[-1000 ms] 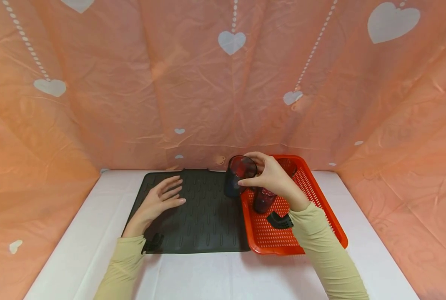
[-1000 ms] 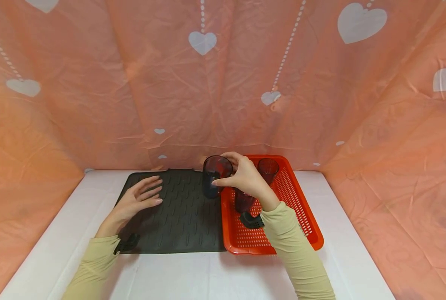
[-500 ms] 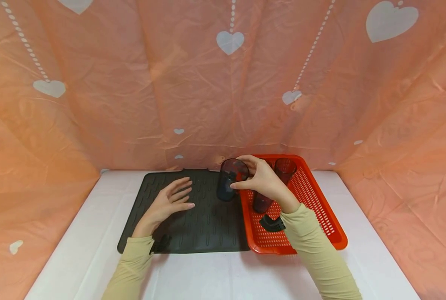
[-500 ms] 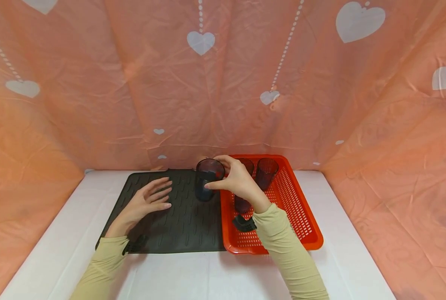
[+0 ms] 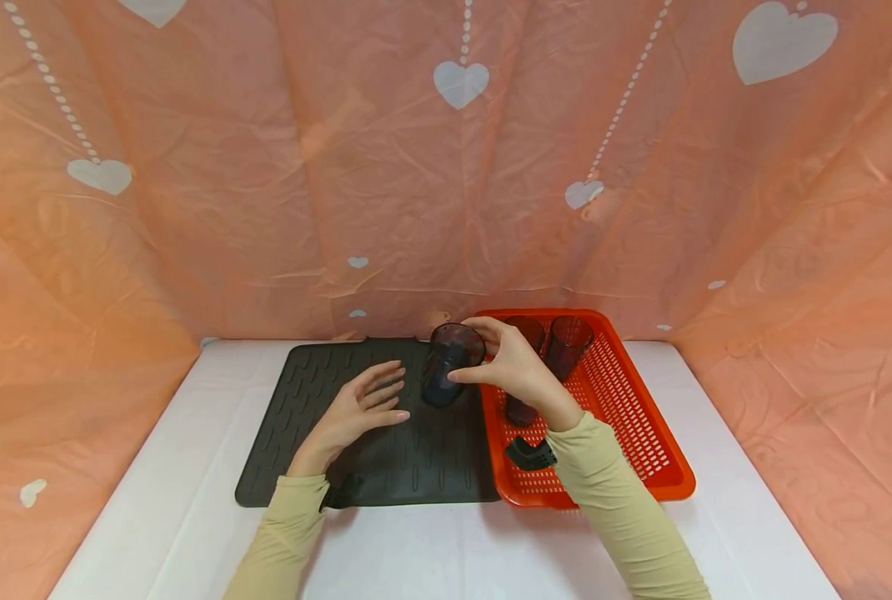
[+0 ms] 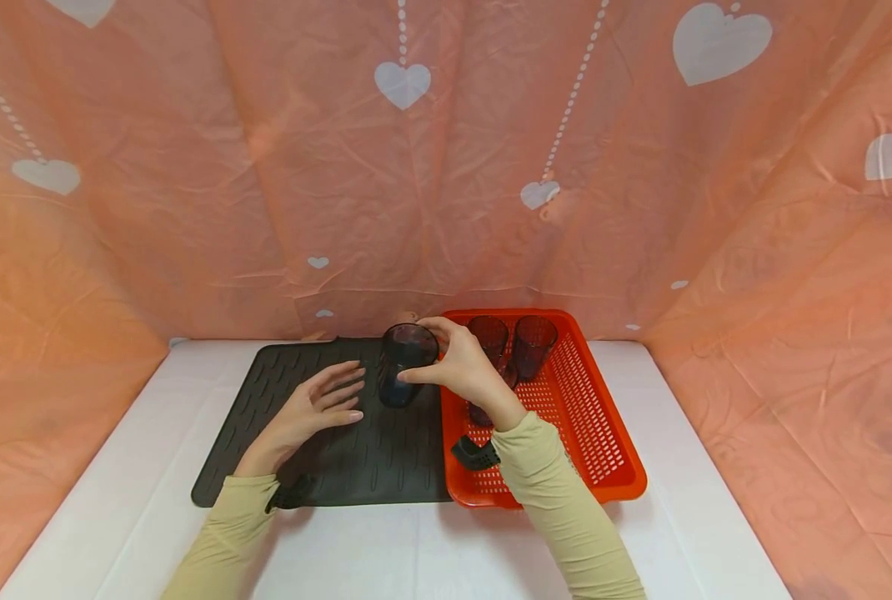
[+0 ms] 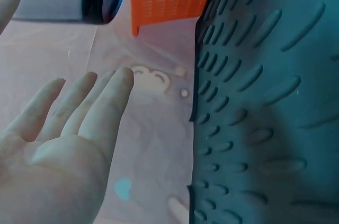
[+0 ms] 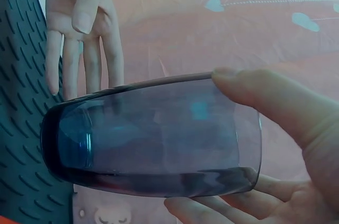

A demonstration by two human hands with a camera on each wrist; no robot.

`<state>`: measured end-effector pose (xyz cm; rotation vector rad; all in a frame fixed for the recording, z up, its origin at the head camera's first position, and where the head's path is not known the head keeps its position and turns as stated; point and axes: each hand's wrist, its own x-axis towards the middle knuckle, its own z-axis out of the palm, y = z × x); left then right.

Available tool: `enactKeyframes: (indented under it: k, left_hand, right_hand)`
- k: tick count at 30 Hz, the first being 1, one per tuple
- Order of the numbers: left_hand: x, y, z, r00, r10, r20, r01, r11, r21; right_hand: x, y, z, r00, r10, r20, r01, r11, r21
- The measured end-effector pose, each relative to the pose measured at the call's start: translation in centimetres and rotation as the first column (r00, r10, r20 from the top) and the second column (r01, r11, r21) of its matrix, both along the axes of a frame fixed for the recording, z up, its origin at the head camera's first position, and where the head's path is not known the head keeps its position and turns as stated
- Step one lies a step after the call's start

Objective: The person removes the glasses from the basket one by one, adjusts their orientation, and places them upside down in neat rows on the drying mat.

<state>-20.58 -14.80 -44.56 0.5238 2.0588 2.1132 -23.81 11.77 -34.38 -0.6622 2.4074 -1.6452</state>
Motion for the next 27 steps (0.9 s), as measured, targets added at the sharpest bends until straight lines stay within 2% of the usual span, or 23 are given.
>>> enactKeyframes:
  k: [13,21,27]
  left_hand:
    - [-0.4,1.5,-0.2,0.998,-0.002,0.056,0.001,1.0,0.012]
    - [-0.7,2.2,-0.3,0.993,0.059,0.1,-0.055,0.997,-0.047]
    - [-0.7,2.7,0.0,0.992,0.074,0.106,-0.068,0.996,-0.062]
  right_hand:
    - [0.2,-1.1,-0.3,1.0,0.007,0.029,-0.006,0.998,-0.058]
    - [0.1,-1.6,-0.6,0.999,0.034,0.031,-0.03,0.993,-0.11]
    - [0.2,-1.9,-0.7,0.999,0.046,0.028,-0.043,0.992,-0.121]
